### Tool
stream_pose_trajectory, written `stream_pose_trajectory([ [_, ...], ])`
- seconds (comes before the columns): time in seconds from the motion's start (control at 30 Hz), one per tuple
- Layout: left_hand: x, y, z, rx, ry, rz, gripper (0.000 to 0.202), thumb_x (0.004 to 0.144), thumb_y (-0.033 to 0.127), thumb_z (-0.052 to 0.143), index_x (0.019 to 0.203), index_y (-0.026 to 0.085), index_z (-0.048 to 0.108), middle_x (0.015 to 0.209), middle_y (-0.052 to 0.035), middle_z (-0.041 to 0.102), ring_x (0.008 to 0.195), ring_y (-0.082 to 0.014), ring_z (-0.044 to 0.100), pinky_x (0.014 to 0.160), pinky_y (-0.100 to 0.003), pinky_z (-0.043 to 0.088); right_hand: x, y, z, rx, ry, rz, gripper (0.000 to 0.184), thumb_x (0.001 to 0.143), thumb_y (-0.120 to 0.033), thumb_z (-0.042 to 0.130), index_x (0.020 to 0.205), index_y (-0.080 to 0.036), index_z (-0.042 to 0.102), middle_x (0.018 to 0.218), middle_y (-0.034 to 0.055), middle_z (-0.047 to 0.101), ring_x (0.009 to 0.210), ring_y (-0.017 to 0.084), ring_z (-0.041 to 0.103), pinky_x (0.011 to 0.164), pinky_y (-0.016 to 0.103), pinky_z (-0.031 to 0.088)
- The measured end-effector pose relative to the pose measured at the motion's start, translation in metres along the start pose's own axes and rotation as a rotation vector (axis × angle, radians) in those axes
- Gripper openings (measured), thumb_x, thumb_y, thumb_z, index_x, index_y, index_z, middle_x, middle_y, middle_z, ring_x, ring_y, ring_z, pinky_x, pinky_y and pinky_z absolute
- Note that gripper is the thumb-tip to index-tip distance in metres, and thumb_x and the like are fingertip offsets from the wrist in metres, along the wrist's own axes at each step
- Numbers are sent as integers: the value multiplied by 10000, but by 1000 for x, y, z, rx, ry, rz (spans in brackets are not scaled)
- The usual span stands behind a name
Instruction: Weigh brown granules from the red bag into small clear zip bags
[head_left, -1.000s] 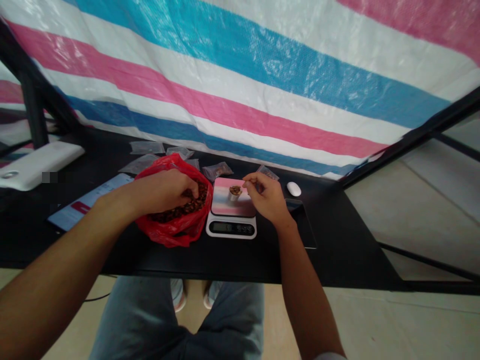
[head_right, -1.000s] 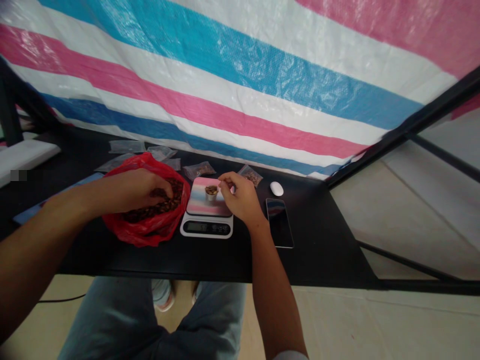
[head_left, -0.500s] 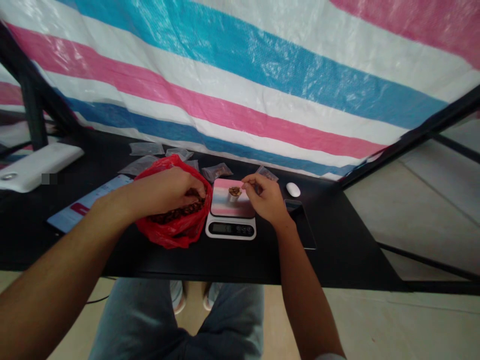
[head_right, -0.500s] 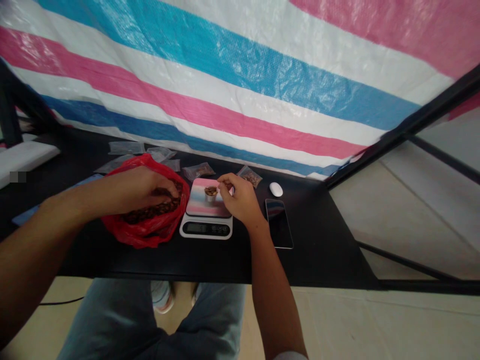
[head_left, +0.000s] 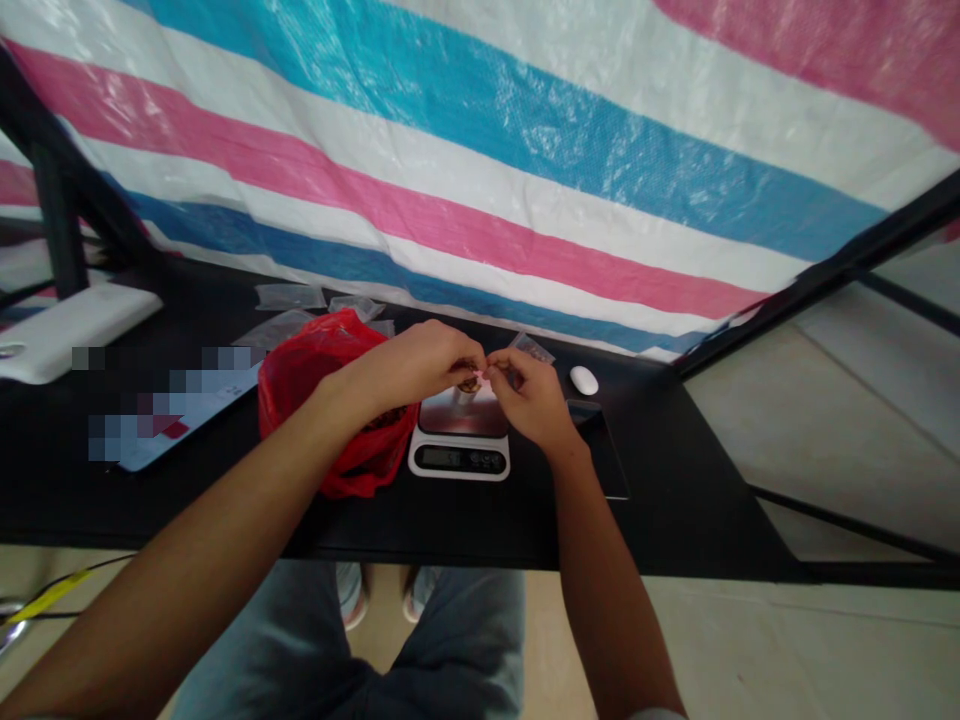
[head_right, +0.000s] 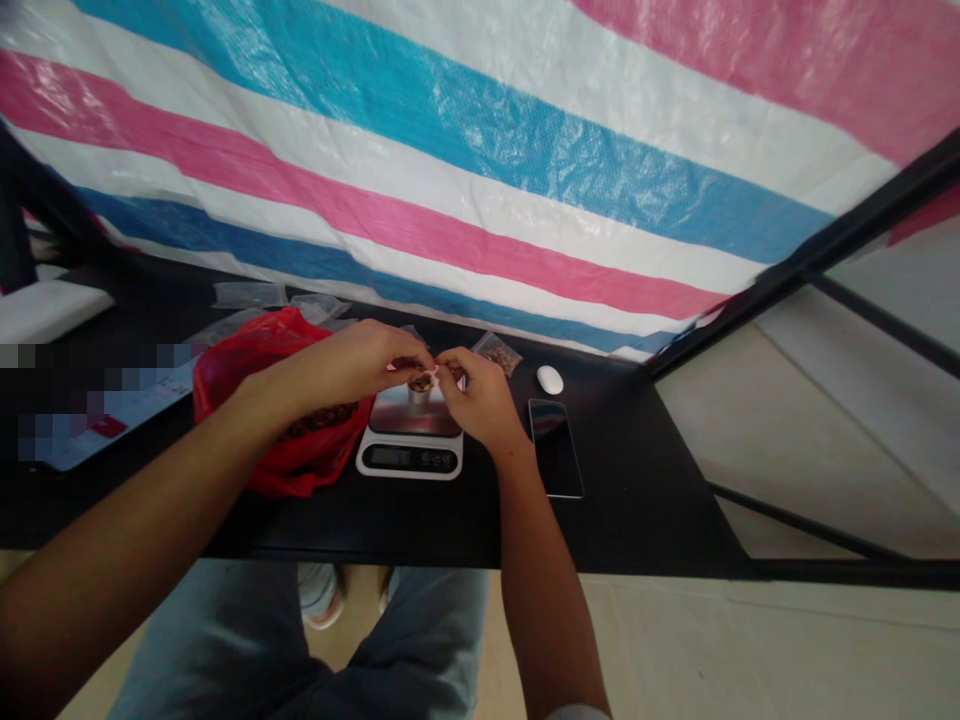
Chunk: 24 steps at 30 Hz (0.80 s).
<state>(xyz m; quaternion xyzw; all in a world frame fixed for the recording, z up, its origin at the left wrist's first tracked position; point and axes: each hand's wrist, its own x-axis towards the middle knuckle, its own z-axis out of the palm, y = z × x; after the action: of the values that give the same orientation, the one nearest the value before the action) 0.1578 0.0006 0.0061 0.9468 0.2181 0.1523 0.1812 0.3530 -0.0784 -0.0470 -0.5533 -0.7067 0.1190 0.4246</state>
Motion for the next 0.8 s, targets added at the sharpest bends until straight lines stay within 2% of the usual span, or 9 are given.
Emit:
stream_pose_trajectory([
  [0.3,-1,-6,7,-18,-20,35,221,953,150,648,1081,209,818,1066,-48,831,977,-204,755,860,-269,503,-1,-4,-1,-27,-39,39,166,923,-210,565,952,-203,728,833,17,736,691,156,597,694,291,456],
  [0.63,-3,-6,9,-58,-14,66,164,910,115,694,990,180,822,1034,-65,811,945,-188,742,835,-245,512,-1,-1,0,-3,-50,39,166,936,-225,581,984,-197,737,871,24,760,719,156,631,699,288,459],
  [0.8,-4,-8,9,-35,-15,45,223,923,143,685,1093,196,819,1081,-67,812,980,-202,738,845,-258,509,-1,-1,0,-12,-53,48,155,940,-227,590,991,-208,735,876,21,767,729,162,641,705,291,468],
])
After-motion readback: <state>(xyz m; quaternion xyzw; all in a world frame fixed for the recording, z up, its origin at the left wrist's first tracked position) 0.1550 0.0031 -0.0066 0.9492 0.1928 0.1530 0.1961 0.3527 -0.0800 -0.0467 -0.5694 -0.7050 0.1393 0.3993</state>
